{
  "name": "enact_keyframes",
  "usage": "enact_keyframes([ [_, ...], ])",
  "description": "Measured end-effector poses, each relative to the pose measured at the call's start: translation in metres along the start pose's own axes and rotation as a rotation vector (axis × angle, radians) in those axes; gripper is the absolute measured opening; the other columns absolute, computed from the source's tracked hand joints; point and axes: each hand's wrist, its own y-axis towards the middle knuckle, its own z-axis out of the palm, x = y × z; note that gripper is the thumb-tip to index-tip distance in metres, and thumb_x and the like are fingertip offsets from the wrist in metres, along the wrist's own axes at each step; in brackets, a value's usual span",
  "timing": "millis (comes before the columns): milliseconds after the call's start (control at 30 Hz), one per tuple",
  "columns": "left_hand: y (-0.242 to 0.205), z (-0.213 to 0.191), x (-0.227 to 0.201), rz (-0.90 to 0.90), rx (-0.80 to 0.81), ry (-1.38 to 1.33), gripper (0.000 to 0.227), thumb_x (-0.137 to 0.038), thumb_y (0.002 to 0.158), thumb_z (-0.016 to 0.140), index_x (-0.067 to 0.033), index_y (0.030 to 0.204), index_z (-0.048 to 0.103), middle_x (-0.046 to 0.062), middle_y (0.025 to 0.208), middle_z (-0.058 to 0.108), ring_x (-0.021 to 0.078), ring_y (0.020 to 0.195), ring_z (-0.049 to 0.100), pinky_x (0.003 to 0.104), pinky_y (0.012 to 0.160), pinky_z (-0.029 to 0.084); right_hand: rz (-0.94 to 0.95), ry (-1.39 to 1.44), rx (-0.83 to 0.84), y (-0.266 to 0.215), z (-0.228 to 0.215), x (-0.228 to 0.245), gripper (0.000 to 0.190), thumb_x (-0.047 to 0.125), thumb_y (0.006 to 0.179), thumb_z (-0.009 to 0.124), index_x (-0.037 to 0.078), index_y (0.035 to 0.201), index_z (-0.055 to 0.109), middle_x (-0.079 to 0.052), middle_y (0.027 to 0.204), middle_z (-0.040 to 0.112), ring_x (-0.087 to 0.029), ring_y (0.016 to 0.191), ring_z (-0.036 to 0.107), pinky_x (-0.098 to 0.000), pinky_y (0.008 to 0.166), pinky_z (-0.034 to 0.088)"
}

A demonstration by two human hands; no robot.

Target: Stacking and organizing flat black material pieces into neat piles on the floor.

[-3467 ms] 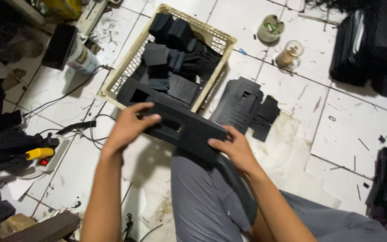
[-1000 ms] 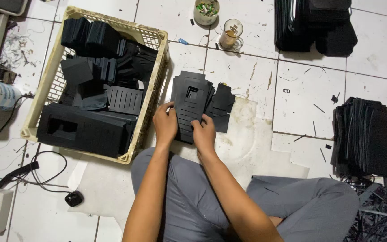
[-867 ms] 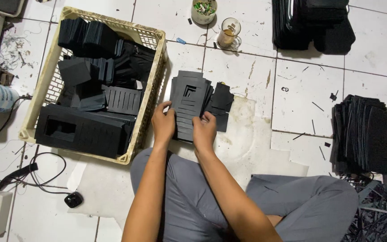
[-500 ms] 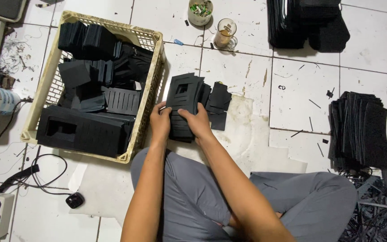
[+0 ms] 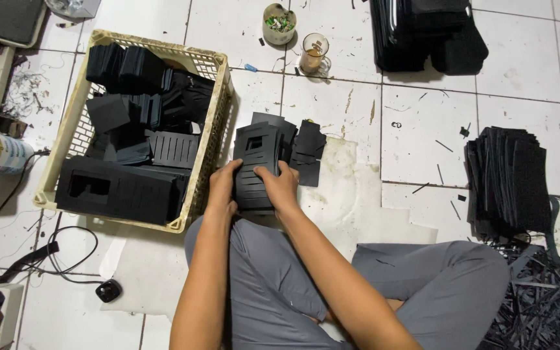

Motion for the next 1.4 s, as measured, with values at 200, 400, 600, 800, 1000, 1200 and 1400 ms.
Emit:
enact_keyframes([
  [200,-0.034,0.005,-0.019,-0.135,0.095,-0.001,0.073,-0.04,0.076,0.087,0.0,0.132,0.065,0.028,0.123,0.067,0.0426,0.114,0.065,0.059,0.096,0.047,0.044,0.359,-0.06,-0.028,-0.023,0.02,0.109,0.033,0.083,0.08,-0.008,0.159,0.013,-0.036,0.154,0.031,-0.049,0.148,0.03,-0.0624,0.118,0.029],
  [400,-0.094,0.021,-0.022,0.089,0.353,0.02,0.089,-0.039,0.093,0.073,0.0051,0.158,0.031,0.032,0.153,0.045,0.0448,0.14,0.047,0.059,0.112,0.039,0.181,0.48,0.095,-0.06,-0.065,0.041,0.117,0.049,0.074,0.085,0.001,0.16,0.022,-0.031,0.16,0.03,-0.044,0.15,0.03,-0.0616,0.119,0.026],
  [600,-0.109,0.041,0.037,0.454,0.612,0.118,0.07,-0.018,0.087,0.069,-0.0006,0.151,0.046,0.031,0.148,0.049,0.0416,0.14,0.042,0.058,0.117,0.031,-0.342,0.292,0.239,-0.023,-0.128,-0.047,0.089,0.028,0.078,0.09,-0.002,0.149,0.047,-0.03,0.143,0.055,-0.041,0.136,0.05,-0.0545,0.112,0.041],
  [800,-0.063,0.064,0.102,0.257,0.489,0.042,0.064,-0.029,0.084,0.071,-0.005,0.141,0.058,0.014,0.136,0.054,0.0286,0.11,0.058,0.045,0.088,0.057,-0.59,-0.141,0.103,-0.042,-0.201,-0.05,0.059,0.023,0.072,0.094,0.001,0.12,0.065,-0.02,0.11,0.075,-0.036,0.108,0.069,-0.0539,0.09,0.055],
  [1000,-0.081,0.054,0.049,0.786,-0.156,0.244,0.043,-0.022,0.094,0.068,-0.0115,0.134,0.055,0.011,0.123,0.057,0.028,0.112,0.057,0.039,0.102,0.043,-0.703,-1.076,0.035,-0.034,-0.243,-0.043,0.047,0.029,0.078,0.079,0.015,0.121,0.064,-0.008,0.096,0.077,-0.035,0.086,0.076,-0.0474,0.08,0.057],
  [1200,-0.114,0.073,0.037,1.304,0.475,0.992,0.068,-0.042,0.083,0.077,-0.0158,0.142,0.055,0.006,0.141,0.057,0.0273,0.136,0.049,0.045,0.112,0.032,-0.618,-1.436,0.144,0.003,-0.236,-0.073,0.068,0.035,0.08,0.075,0.009,0.138,0.051,-0.012,0.12,0.067,-0.032,0.114,0.064,-0.0485,0.095,0.04],
  [1400,-0.133,0.103,0.062,1.599,0.561,1.549,0.117,-0.07,0.063,0.076,-0.0187,0.159,0.034,0.009,0.16,0.041,0.0324,0.149,0.032,0.068,0.119,0.018,-0.719,-1.48,-0.008,-0.025,-0.234,-0.07,0.079,0.039,0.08,0.077,0.013,0.148,0.047,-0.013,0.129,0.061,-0.032,0.124,0.056,-0.0559,0.105,0.031],
])
